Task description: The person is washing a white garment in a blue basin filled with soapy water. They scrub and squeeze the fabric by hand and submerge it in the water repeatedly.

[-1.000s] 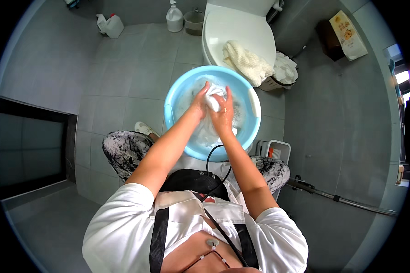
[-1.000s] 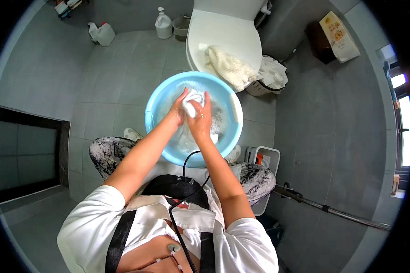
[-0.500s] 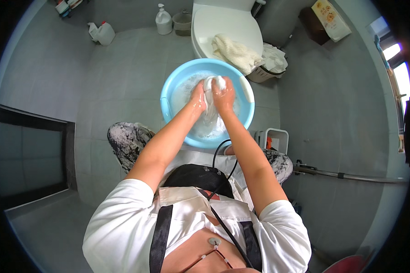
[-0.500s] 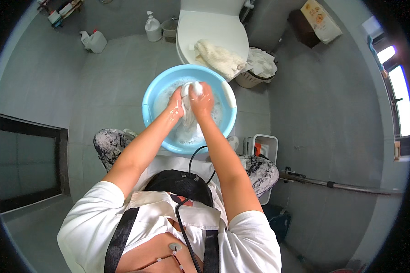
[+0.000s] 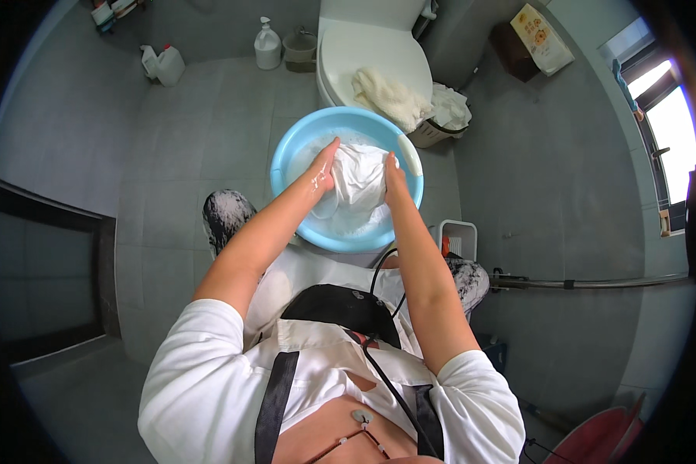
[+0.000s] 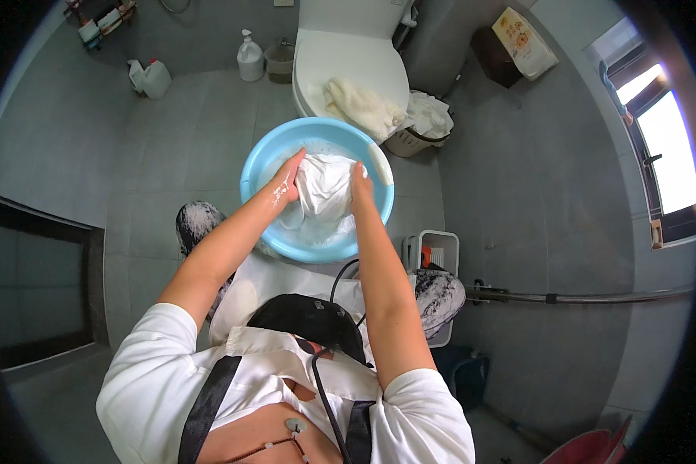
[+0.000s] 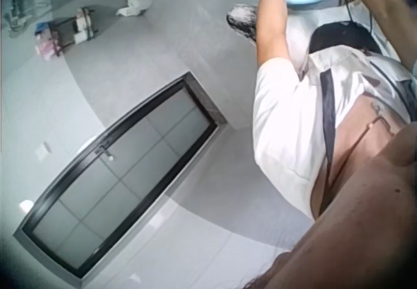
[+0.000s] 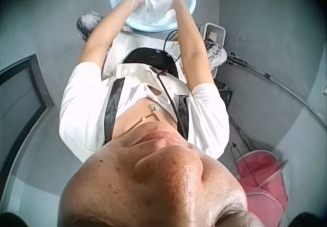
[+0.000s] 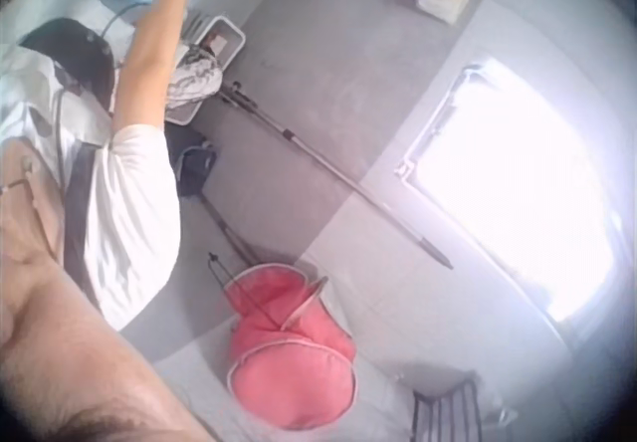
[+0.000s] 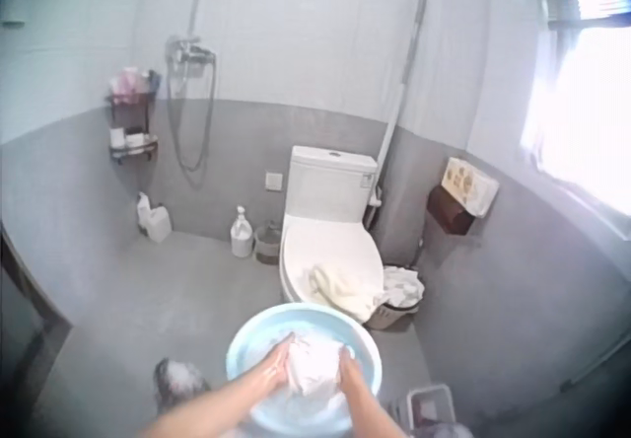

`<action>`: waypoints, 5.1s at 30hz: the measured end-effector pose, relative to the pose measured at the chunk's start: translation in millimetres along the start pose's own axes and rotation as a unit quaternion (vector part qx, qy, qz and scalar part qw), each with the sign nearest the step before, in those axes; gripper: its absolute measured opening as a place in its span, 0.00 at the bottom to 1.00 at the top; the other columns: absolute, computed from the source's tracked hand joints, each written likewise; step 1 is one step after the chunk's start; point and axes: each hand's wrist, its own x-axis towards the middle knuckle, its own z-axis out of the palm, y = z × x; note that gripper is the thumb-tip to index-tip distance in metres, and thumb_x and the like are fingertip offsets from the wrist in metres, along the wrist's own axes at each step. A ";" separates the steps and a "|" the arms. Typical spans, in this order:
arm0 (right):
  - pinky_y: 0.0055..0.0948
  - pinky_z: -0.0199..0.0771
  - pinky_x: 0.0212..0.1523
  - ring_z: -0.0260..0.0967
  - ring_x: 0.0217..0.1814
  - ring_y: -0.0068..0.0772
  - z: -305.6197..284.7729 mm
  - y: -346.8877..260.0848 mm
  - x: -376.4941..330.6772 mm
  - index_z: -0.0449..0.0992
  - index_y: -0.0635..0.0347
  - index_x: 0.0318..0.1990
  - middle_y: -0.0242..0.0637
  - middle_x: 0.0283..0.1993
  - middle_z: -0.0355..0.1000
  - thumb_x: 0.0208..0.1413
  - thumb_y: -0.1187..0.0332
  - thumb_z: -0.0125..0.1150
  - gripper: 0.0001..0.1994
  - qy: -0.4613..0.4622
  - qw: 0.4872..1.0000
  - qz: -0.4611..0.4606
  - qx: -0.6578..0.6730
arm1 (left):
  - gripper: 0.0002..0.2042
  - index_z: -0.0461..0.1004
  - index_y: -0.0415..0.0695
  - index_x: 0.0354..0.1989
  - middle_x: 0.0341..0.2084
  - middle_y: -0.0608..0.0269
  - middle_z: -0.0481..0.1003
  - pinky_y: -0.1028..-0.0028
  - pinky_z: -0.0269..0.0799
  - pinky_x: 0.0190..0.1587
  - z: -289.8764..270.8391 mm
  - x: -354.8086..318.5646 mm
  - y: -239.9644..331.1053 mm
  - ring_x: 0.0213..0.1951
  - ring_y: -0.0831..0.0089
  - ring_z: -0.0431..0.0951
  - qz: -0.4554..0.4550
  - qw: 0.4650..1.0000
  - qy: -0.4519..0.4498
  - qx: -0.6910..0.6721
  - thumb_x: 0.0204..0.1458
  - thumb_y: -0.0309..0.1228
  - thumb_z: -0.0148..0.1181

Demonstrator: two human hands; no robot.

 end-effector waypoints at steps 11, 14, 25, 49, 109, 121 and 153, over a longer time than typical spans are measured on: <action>0.34 0.58 0.51 0.60 0.51 0.46 10.8 83.9 5.7 0.63 0.65 0.49 0.53 0.46 0.64 0.39 0.60 0.61 0.29 0.003 0.932 -0.206 -0.297 | 0.22 0.55 0.44 0.51 0.42 0.55 0.66 0.65 0.68 0.44 -60.8 52.8 -12.3 0.43 0.63 0.69 0.030 0.986 0.080 0.142 0.47 0.27 0.52; 0.34 0.60 0.49 0.62 0.49 0.47 7.7 91.9 7.4 0.64 0.67 0.47 0.54 0.45 0.65 0.39 0.58 0.61 0.29 0.001 0.920 -0.119 -0.372 | 0.20 0.57 0.43 0.49 0.41 0.55 0.67 0.63 0.68 0.44 -83.0 73.0 -20.2 0.42 0.62 0.70 0.022 0.985 0.083 0.146 0.46 0.25 0.50; 0.35 0.64 0.43 0.65 0.43 0.49 43.5 99.1 48.0 0.69 0.71 0.38 0.53 0.39 0.68 0.39 0.59 0.60 0.23 0.119 0.963 -0.036 -0.239 | 0.19 0.62 0.43 0.47 0.43 0.57 0.67 0.61 0.64 0.47 -111.8 102.8 -17.7 0.44 0.61 0.69 -0.031 0.994 0.086 0.067 0.48 0.39 0.50; 0.35 0.62 0.43 0.62 0.42 0.45 69.3 64.1 -28.9 0.68 0.60 0.29 0.42 0.39 0.65 0.35 0.72 0.61 0.11 -0.011 0.863 -0.459 -0.211 | 0.12 0.68 0.43 0.32 0.29 0.61 0.70 0.72 0.69 0.37 -89.0 67.3 -25.7 0.31 0.69 0.72 0.044 0.987 -0.130 0.086 0.51 0.37 0.41; 0.36 0.66 0.39 0.65 0.41 0.45 51.1 39.7 -34.7 0.71 0.55 0.36 0.40 0.39 0.69 0.34 0.69 0.60 0.15 0.075 0.870 -0.366 -0.323 | 0.16 0.67 0.41 0.38 0.33 0.58 0.70 0.69 0.69 0.40 -44.9 38.8 -34.5 0.36 0.68 0.72 -0.017 0.997 0.078 0.007 0.52 0.41 0.39; 0.37 0.64 0.40 0.63 0.37 0.48 60.5 44.9 -26.6 0.68 0.58 0.31 0.45 0.33 0.67 0.38 0.65 0.60 0.13 0.085 0.864 -0.420 -0.265 | 0.13 0.67 0.40 0.37 0.32 0.58 0.71 0.73 0.70 0.37 -39.3 25.4 -31.6 0.33 0.69 0.72 -0.021 0.999 0.037 0.021 0.52 0.35 0.39; 0.29 0.64 0.44 0.66 0.43 0.39 -8.1 54.0 44.5 0.67 0.60 0.46 0.44 0.43 0.67 0.37 0.74 0.59 0.23 -0.121 0.902 -0.062 -0.409 | 0.29 0.63 0.42 0.48 0.42 0.53 0.69 0.66 0.67 0.42 -75.1 53.7 16.2 0.41 0.60 0.71 -0.001 0.658 0.014 0.752 0.33 0.32 0.65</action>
